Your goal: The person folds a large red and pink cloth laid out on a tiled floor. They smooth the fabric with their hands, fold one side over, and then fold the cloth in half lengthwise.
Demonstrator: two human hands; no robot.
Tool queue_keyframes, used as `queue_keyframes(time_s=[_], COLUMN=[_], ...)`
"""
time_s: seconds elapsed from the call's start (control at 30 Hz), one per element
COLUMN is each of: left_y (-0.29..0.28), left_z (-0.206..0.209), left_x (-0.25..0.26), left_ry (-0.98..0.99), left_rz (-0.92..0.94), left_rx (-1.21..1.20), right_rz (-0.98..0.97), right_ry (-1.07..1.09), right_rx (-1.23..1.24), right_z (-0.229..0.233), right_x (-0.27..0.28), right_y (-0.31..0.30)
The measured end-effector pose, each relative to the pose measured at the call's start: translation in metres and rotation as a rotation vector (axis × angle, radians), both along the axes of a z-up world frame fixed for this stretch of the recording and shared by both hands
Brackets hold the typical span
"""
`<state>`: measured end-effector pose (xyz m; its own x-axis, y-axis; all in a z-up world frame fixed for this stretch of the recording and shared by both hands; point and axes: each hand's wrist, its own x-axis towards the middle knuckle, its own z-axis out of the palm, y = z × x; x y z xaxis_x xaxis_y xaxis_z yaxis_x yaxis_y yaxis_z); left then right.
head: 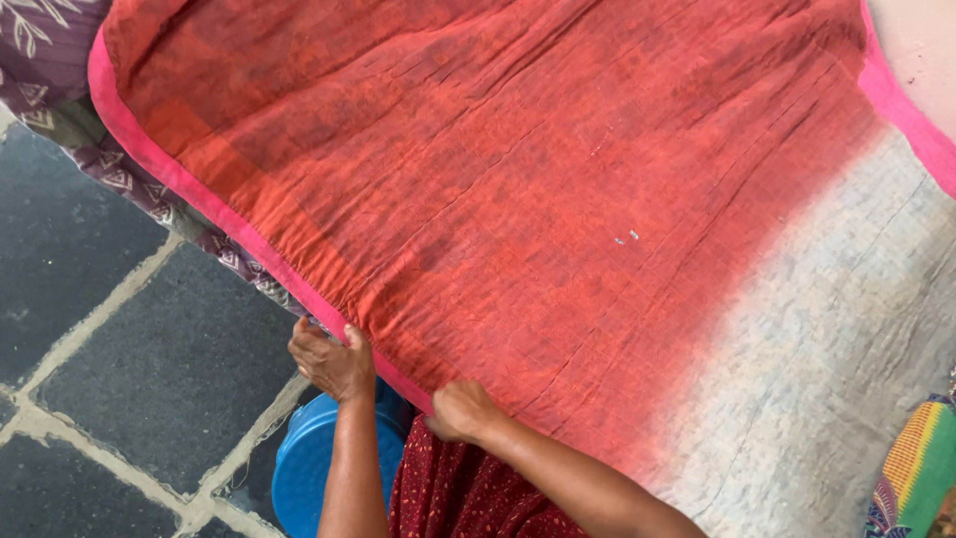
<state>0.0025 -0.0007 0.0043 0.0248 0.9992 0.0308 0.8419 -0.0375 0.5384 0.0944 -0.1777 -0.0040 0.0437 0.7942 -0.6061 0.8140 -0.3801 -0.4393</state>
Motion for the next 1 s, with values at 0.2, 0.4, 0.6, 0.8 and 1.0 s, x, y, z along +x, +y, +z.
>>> queue_keyframes(time_s=[0.2,0.4,0.6,0.8,1.0], left_y=[0.008,0.027,0.04,0.045,0.051], left_z=[0.021,0.046,0.056,0.058,0.055], left_x=[0.051,0.101,0.101,0.112,0.112], left_ry=[0.158,0.363,0.495,0.395,0.411], left_rz=[-0.478,-0.653,-0.579,-0.271,-0.333], left_rx=[0.269,0.027,-0.221,-0.424,-0.454], right_rz=[-0.25,-0.273,-0.125,-0.101,-0.107], right_ry=[-0.351,-0.248,-0.222,-0.192,-0.121], right_rx=[0.559,0.384,0.083,-0.013,-0.05], right_z=[0.017,0.019,0.024,0.018,0.012], right_x=[0.071,0.13,0.129,0.133,0.14], right_y=[0.031,0.06,0.073,0.081,0.085])
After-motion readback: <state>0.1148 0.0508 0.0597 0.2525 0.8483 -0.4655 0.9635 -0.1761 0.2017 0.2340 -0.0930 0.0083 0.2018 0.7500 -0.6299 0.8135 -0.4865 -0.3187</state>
